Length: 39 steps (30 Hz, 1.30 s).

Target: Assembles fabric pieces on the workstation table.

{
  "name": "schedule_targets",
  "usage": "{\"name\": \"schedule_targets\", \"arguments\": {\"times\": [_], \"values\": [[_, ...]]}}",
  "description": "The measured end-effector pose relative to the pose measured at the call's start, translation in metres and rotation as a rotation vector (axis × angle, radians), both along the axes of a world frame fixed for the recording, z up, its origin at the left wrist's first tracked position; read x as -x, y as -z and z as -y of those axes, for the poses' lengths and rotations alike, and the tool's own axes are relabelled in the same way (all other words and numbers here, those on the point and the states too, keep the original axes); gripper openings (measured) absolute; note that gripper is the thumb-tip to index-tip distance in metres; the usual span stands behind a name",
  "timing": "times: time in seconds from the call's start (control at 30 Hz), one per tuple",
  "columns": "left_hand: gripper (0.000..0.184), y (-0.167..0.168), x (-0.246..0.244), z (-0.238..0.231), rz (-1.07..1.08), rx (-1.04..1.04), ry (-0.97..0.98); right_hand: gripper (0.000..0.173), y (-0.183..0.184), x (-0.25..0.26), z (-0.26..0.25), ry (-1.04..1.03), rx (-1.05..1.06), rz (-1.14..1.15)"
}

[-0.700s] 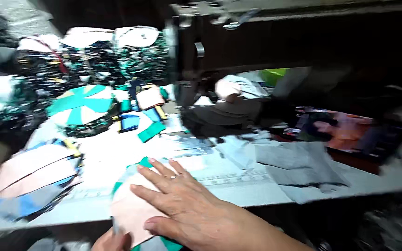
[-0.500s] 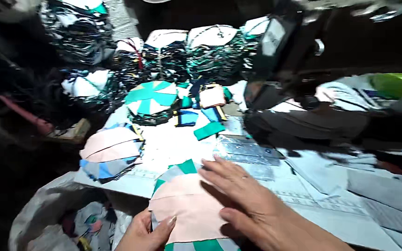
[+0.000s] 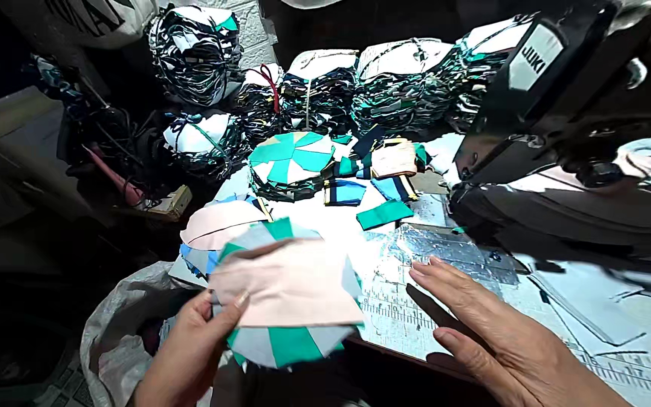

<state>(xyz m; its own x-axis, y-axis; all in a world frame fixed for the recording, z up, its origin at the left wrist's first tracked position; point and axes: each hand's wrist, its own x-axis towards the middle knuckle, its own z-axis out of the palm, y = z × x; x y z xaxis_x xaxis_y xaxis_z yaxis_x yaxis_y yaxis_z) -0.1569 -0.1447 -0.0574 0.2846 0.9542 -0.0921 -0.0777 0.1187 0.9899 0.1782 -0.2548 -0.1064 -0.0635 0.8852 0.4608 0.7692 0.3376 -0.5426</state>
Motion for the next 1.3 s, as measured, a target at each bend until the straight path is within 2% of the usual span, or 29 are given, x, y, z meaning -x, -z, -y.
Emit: {"name": "schedule_targets", "arguments": {"times": [0.2, 0.33, 0.63, 0.9, 0.93, 1.1, 1.3], "values": [[0.020, -0.025, 0.022, -0.041, 0.033, -0.049, -0.245, 0.060, -0.002, 0.000, 0.001, -0.007, 0.013, 0.017], [0.015, -0.026, 0.028, -0.066, 0.057, -0.048, -0.335, 0.061, -0.001, 0.000, 0.001, 0.000, 0.002, 0.018], [0.016, -0.005, 0.022, -0.092, -0.005, 0.045, -0.313, 0.060, 0.000, 0.000, 0.001, 0.014, 0.006, 0.023], [0.020, -0.014, 0.031, -0.098, -0.102, 0.031, -0.302, 0.061, 0.000, -0.001, 0.001, 0.009, 0.009, 0.040], [0.022, -0.014, 0.034, -0.100, -0.134, 0.021, -0.316, 0.061, 0.000, -0.001, 0.001, 0.006, 0.011, 0.042], [0.058, -0.010, 0.044, -0.109, -0.293, -0.062, -0.381, 0.060, -0.005, -0.001, 0.001, -0.013, 0.041, 0.057], [0.061, -0.008, 0.045, -0.114, -0.330, -0.095, -0.385, 0.060, -0.004, -0.002, 0.001, -0.019, 0.041, 0.055]]}}
